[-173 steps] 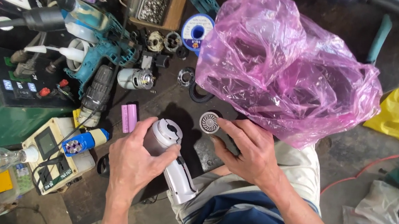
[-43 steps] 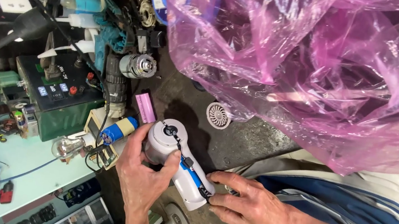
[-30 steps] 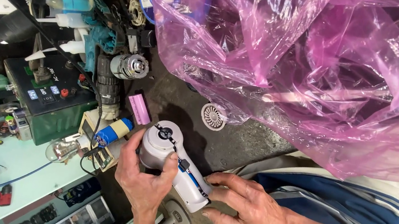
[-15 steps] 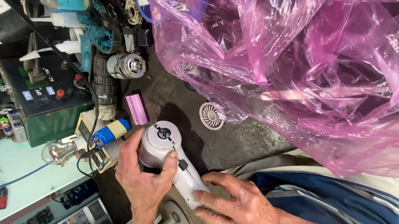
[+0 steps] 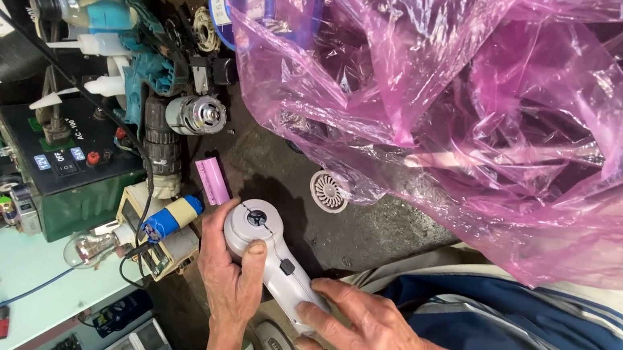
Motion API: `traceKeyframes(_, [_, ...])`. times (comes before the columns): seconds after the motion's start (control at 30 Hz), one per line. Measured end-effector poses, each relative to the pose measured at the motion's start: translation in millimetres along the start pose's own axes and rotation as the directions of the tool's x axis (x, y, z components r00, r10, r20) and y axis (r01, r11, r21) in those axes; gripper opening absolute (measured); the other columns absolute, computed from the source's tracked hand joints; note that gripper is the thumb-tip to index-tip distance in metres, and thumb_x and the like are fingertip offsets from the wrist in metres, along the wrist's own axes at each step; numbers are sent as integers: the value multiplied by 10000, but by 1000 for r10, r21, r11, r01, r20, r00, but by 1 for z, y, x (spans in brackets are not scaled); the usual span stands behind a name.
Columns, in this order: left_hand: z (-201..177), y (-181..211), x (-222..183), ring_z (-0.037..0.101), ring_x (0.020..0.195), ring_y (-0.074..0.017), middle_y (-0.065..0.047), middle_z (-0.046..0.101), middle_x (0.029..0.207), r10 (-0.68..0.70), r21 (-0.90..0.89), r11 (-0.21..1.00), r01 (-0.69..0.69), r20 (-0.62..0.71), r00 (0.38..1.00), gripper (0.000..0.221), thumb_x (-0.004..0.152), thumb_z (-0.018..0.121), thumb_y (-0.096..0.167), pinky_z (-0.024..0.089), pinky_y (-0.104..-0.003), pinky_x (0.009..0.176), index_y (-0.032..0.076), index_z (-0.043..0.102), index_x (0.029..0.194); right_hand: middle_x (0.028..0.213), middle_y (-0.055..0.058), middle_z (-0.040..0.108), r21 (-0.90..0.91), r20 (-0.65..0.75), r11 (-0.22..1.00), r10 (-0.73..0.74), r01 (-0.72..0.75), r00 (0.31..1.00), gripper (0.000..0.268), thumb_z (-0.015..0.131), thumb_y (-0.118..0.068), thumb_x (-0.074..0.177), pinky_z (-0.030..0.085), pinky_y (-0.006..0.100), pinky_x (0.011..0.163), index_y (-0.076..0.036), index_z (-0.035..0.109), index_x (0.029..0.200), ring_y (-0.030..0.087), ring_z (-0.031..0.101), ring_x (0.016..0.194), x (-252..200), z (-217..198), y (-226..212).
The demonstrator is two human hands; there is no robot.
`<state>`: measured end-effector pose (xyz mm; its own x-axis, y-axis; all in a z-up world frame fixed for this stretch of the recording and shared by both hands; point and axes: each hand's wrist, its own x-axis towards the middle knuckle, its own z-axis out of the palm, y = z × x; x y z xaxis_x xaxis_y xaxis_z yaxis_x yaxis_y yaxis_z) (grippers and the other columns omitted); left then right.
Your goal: Assembling the plastic casing of a handheld electronic device and securing it with screws using a screwdriver.
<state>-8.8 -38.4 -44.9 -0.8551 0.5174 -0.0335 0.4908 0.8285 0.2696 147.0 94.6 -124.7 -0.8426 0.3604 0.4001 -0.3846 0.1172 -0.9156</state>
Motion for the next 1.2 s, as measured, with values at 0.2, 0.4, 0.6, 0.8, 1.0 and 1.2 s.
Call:
traceKeyframes(0.2, [-10, -9, 4, 624, 1077, -252, -144, 568, 1235, -101, -36, 993, 109, 169, 980, 794, 911, 439, 721, 549, -411, 861, 90, 497, 1389, 1181, 253, 609, -86, 4, 996, -15, 15, 1000, 350, 748, -261, 990, 645, 366, 634, 6, 624, 1179, 348, 728, 867, -2, 6, -2])
traceKeyframes(0.4, [-32, 2, 35, 627, 1092, -203, -65, 599, 1201, -166, -177, 948, 266, 441, 882, 878, 729, 601, 764, 523, -366, 916, 89, 579, 1292, 1043, 123, 636, 26, -20, 981, 190, -190, 982, 422, 778, -287, 882, 561, 284, 502, -33, 581, 1155, 212, 681, 709, -5, 10, -1])
traceKeyframes(0.6, [-25, -20, 8, 700, 950, -208, -85, 729, 1077, -139, -326, 911, 251, 330, 934, 821, 674, 695, 667, 589, -349, 809, 75, 592, 1234, 1033, 88, 764, 136, 41, 905, 401, -402, 915, 462, 805, -356, 872, 618, 321, 671, -57, 622, 1173, 214, 780, 807, -18, 8, -4])
traceKeyframes(0.8, [-1, 23, -56, 665, 1064, -253, -177, 648, 1179, -54, -583, 810, 64, 34, 998, 875, 741, 814, 658, 564, -378, 922, 23, 509, 1261, 937, 86, 753, 102, 242, 875, 439, -472, 866, 587, 803, -464, 837, 582, 360, 666, -70, 662, 1249, 249, 749, 757, -17, -6, 3])
traceKeyframes(1.0, [29, 26, -94, 613, 914, -228, -159, 651, 1046, -46, -477, 878, -31, -151, 988, 903, 758, 668, 826, 497, -385, 896, 62, 486, 1203, 942, 105, 697, 1, 270, 959, 274, -285, 923, 610, 671, -524, 950, 570, 371, 592, -8, 607, 1269, 257, 700, 752, -35, -15, 13])
traceKeyframes(1.2, [36, 27, -122, 678, 997, -257, -122, 638, 1055, -26, -439, 898, -18, -95, 995, 903, 796, 602, 825, 575, -426, 922, 15, 570, 1195, 1074, 195, 713, 26, 273, 989, 132, -145, 953, 512, 623, -415, 1011, 563, 409, 662, 49, 613, 1228, 308, 681, 765, -40, -28, 10])
